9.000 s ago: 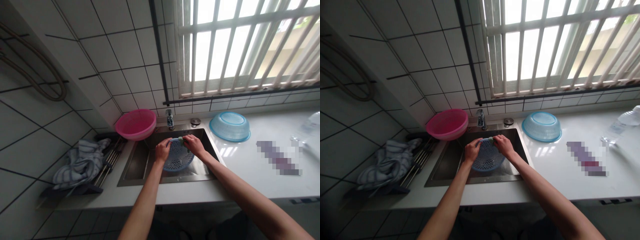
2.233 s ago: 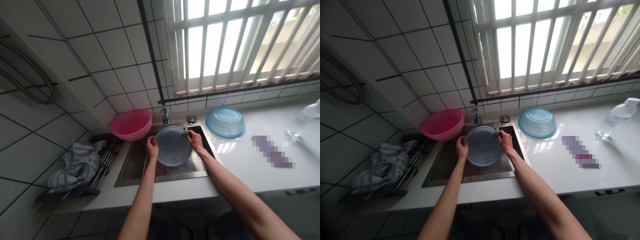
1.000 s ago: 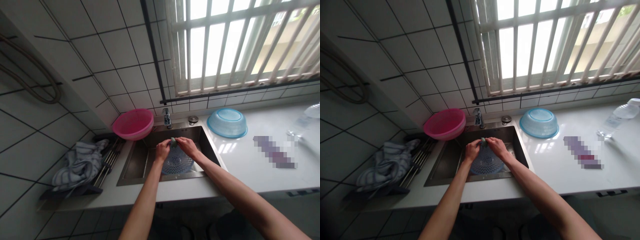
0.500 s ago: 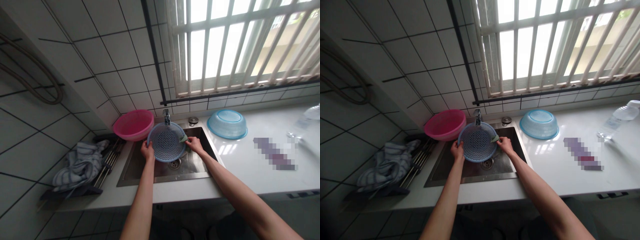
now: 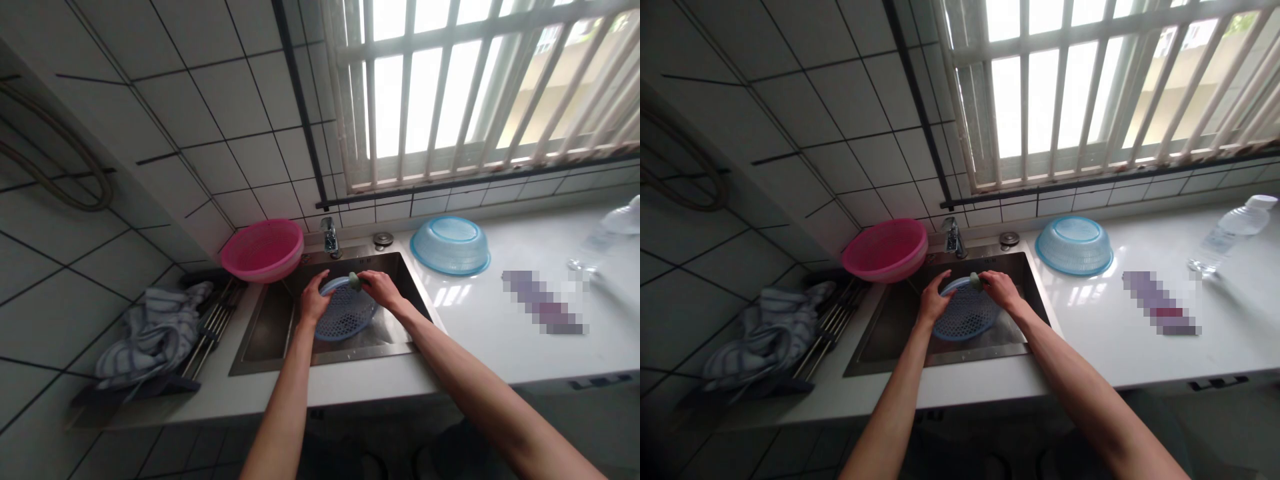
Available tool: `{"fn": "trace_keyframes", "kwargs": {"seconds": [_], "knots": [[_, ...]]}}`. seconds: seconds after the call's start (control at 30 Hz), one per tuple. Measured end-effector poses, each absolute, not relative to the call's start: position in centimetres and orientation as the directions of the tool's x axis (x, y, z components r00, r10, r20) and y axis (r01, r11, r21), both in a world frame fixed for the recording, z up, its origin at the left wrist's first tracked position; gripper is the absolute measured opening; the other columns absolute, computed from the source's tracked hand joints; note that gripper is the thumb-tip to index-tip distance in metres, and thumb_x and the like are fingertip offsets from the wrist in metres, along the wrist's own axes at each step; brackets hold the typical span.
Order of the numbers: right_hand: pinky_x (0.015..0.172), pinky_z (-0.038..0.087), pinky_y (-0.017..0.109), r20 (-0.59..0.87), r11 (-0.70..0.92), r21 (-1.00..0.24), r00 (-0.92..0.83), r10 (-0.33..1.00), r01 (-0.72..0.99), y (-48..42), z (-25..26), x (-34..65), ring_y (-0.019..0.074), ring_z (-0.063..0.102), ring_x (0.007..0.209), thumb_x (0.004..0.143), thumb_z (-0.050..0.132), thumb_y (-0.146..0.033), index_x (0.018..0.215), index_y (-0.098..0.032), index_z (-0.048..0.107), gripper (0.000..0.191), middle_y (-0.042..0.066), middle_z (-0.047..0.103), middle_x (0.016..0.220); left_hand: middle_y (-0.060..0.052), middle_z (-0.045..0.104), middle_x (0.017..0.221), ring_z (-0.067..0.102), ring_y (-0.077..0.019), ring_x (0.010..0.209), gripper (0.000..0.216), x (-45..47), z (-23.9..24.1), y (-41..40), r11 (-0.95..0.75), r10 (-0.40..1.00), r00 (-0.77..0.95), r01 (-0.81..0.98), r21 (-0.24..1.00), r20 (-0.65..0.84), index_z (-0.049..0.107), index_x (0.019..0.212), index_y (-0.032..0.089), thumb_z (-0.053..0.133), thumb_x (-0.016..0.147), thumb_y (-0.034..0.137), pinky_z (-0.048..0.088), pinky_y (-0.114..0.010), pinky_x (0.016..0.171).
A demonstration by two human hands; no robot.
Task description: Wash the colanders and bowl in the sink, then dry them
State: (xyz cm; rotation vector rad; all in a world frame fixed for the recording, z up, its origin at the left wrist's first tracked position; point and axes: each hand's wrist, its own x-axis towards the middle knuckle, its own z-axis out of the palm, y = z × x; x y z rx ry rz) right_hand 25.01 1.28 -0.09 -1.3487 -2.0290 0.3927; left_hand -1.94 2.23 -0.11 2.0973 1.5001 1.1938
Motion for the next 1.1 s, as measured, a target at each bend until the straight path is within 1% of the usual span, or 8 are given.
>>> {"fn": "trace_keyframes", "kwargs": {"seconds": [0.07,0.13,0.2,0.3,0.4,0.53,0.77,1.1], "knots": [[0.098,0.055,0.027,0.394,0.454,-0.594,-0.252,0.884,0.664,1.2,-0.1,24.6,0.0223,0.077,0.111,0.094,0.067,-0.011,0.126,-0.028,0.078,0.038,0.005,0.081,0.125,-0.005,0.082,0.127,0.077,-0.0247,0.118,0.033,-1.5,-0.1,2.1,-0.39,0.915,0.16,0.592,0.705,0.371,0.08,0.124,0.029,0.075,0.092,0.024,0.058,-0.038,0.109],[0.102,0.055,0.029,0.42,0.435,-0.646,-0.185,0.889,0.627,1.4,-0.4,24.7,0.0224,0.077,0.113,0.095,0.067,-0.013,0.126,-0.029,0.079,0.037,0.004,0.081,0.126,-0.004,0.084,0.118,0.08,-0.0242,0.108,0.023,-1.5,-0.1,2.2,-0.324,0.94,0.106,0.572,0.754,0.323,0.083,0.115,0.028,0.071,0.096,0.029,0.061,-0.036,0.101],[0.103,0.056,0.031,0.39,0.35,-0.711,-0.072,0.918,0.61,1.9,-1.1,25.3,0.0234,0.078,0.113,0.095,0.069,-0.017,0.125,-0.029,0.079,0.035,0.003,0.082,0.125,-0.005,0.085,0.114,0.081,-0.0249,0.104,0.023,-1.9,-0.2,2.5,-0.258,0.949,-0.005,0.562,0.786,0.315,0.084,0.114,0.026,0.071,0.096,0.032,0.061,-0.035,0.097],[0.101,0.057,0.032,0.25,0.15,-0.779,0.082,0.965,0.608,2.6,-1.9,26.4,0.026,0.079,0.111,0.094,0.072,-0.022,0.121,-0.027,0.082,0.03,0.005,0.084,0.12,-0.008,0.086,0.108,0.081,-0.026,0.1,0.023,-2.6,-0.5,3.2,-0.193,0.934,-0.158,0.535,0.823,0.321,0.083,0.111,0.02,0.072,0.094,0.031,0.061,-0.036,0.095],[0.098,0.056,0.031,0.181,0.061,-0.778,0.131,0.975,0.626,2.9,-2.4,27.3,0.0275,0.079,0.111,0.094,0.072,-0.023,0.121,-0.025,0.082,0.029,0.007,0.083,0.121,-0.008,0.085,0.107,0.08,-0.0263,0.1,0.021,-2.9,-0.8,3.4,-0.181,0.934,-0.169,0.536,0.824,0.315,0.081,0.11,0.019,0.071,0.093,0.025,0.061,-0.038,0.097],[0.095,0.054,0.029,0.192,0.057,-0.75,0.134,0.972,0.659,2.9,-2.5,27.3,0.0272,0.078,0.112,0.096,0.068,-0.022,0.125,-0.024,0.079,0.03,0.009,0.083,0.122,-0.009,0.083,0.12,0.078,-0.0278,0.113,0.033,-2.3,-0.8,2.8,-0.263,0.927,-0.05,0.619,0.741,0.371,0.077,0.121,0.022,0.077,0.088,0.019,0.058,-0.041,0.106],[0.088,0.052,0.026,0.217,0.116,-0.709,0.059,0.974,0.695,2.7,-2.4,26.7,0.0258,0.078,0.104,0.098,0.066,-0.021,0.121,-0.024,0.078,0.027,0.009,0.084,0.113,-0.01,0.077,0.133,0.074,-0.032,0.118,0.041,-0.9,1.4,1.0,-0.237,0.849,-0.09,0.816,0.528,0.52,0.072,0.136,0.025,0.076,0.095,0.028,0.058,-0.042,0.103],[0.089,0.049,0.026,0.252,0.214,-0.569,-0.08,0.964,0.794,1.3,-0.4,25.3,0.0226,0.075,0.109,0.1,0.061,-0.015,0.121,-0.027,0.076,0.029,0.005,0.08,0.125,-0.008,0.08,0.125,0.076,-0.0288,0.112,0.038,0.4,1.2,0.7,-0.29,0.882,0.001,0.79,0.54,0.472,0.075,0.132,0.027,0.08,0.094,0.03,0.058,-0.038,0.1]]}}
